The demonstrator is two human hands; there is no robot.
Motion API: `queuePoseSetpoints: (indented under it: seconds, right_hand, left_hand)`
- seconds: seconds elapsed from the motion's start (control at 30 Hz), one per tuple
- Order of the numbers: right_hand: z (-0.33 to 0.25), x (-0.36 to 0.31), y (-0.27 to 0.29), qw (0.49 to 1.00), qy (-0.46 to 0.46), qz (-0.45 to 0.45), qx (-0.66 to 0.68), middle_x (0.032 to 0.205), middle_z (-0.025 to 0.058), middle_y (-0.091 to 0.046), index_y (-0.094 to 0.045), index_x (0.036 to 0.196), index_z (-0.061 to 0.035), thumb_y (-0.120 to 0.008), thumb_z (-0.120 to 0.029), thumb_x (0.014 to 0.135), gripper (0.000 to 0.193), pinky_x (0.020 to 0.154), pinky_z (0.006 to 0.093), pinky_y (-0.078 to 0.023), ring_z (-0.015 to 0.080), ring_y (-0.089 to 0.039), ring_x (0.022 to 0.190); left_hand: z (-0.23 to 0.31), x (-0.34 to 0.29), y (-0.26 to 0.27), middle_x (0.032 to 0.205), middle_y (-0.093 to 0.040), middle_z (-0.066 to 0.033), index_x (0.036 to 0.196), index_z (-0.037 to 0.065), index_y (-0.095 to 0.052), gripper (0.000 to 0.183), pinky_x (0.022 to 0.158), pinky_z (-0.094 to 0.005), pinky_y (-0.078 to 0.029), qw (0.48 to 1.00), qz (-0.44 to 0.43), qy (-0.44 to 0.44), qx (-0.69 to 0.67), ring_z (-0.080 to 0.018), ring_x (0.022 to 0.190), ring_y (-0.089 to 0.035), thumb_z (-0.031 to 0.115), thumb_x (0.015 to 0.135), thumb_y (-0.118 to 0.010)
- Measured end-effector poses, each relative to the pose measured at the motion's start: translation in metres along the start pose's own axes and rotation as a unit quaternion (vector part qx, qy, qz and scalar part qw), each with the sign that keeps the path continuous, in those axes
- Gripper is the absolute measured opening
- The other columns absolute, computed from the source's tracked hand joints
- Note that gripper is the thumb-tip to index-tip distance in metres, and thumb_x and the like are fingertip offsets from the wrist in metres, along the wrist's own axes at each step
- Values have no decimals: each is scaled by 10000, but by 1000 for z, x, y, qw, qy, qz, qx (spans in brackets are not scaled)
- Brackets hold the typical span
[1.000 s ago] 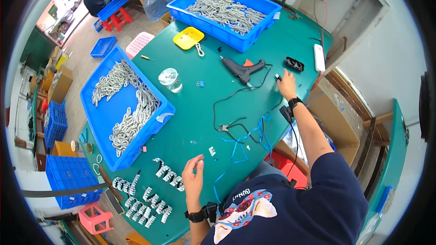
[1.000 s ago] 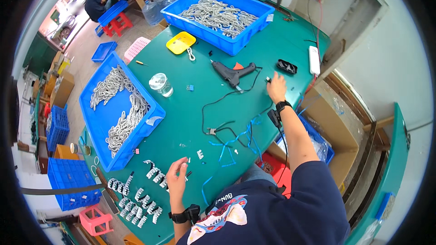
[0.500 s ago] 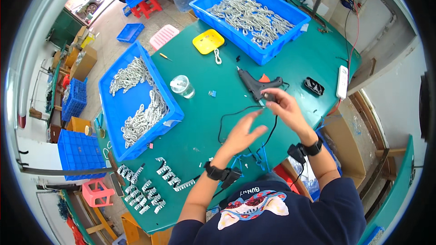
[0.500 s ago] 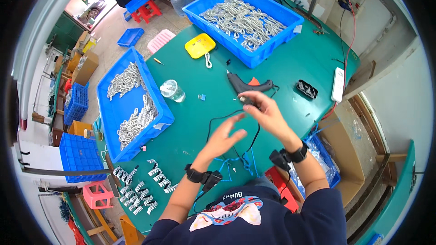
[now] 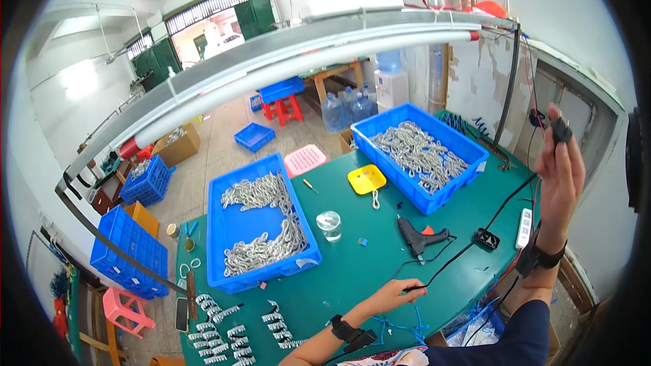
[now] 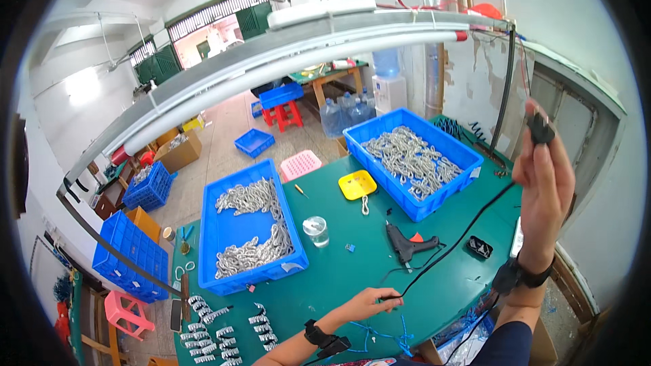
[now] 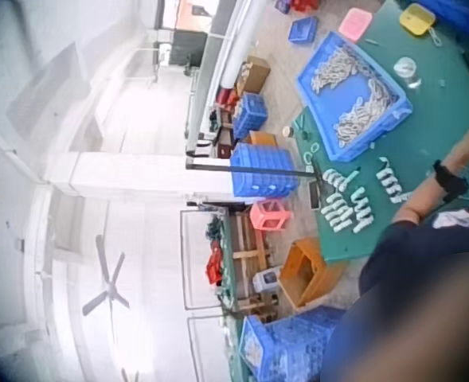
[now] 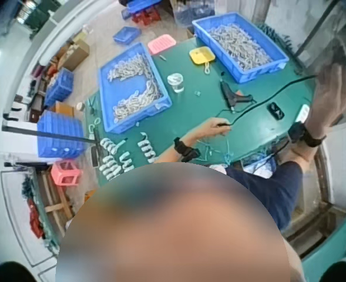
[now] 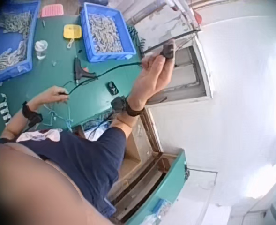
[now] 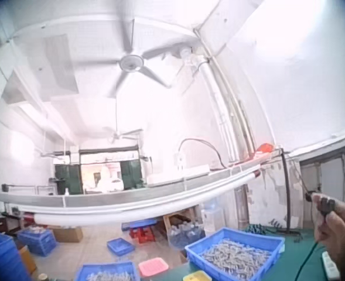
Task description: Attaching decorative beads or studs to black straps using hands and pliers, and preparing to use a hot glue gun.
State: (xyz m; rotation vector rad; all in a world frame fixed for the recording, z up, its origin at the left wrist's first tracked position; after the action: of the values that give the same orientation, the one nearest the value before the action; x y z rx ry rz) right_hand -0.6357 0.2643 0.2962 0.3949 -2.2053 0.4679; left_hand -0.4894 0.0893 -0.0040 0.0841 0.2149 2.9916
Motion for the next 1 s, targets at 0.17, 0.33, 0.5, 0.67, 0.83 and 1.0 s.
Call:
queuePoseSetpoints:
  seconds: [0.17,0.33,0.5,0.67,0.83,1.0]
  right_hand:
    - [-51,68,-85,980,133,-79,-126,771,-46,-470,-426,1360,29,-482,-165,964,445,533,154,-269,13,-325,606]
    - [-57,149,-163,944,223,-167,-175,874,12,-637,-493,1239,6,-505,-156,951,331,484,138,-321,-8,-406,614]
    - [-26,199,-216,933,242,-183,-192,847,73,-672,-599,1120,-12,-570,-170,899,273,539,218,-409,69,-507,601]
    - [-33,223,-243,905,360,-120,-191,836,150,-675,-624,1095,-45,-588,-169,872,258,654,342,-494,235,-627,686]
    - [-25,227,-269,898,366,-166,-181,777,170,-661,-646,1077,-49,-563,-114,857,245,607,346,-507,257,-630,637]
    - [-2,240,-285,843,344,-257,-324,959,164,-671,-663,1036,-25,-558,-88,843,229,777,389,-486,345,-626,830]
  left_hand:
    - [77,-28,47,732,-559,-8,1024,36,-658,247,653,-222,-434,997,72,-1,5,-58,715,-506,242,949,-546]
    - [170,-33,88,1037,-631,-77,1140,70,-622,306,883,-339,-461,907,134,-225,329,-190,1001,-590,259,901,-599]
    - [299,-14,200,1197,-560,-125,1119,89,-612,374,983,-396,-407,694,313,-322,562,-301,1148,-516,272,805,-699]
    - [416,23,278,1060,-592,-142,1030,-2,-609,515,827,-386,-466,468,522,-256,666,-300,947,-582,450,792,-675]
    - [420,65,364,583,-506,-29,704,-6,-667,621,587,-278,-391,771,406,-6,490,-135,589,-475,613,746,-668]
    - [415,66,349,621,-585,-76,737,-2,-685,690,592,-299,-436,750,419,-63,508,-169,600,-564,682,641,-697]
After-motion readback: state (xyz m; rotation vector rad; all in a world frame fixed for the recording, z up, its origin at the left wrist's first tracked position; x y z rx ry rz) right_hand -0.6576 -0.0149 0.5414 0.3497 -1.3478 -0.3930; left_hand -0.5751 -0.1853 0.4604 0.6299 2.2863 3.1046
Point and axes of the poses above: each hand's wrist, its own x-axis towards the middle knuckle, its own y-axis out of the back of the hand, z = x × y, the point moved 6 cm from there along x, towards the middle knuckle
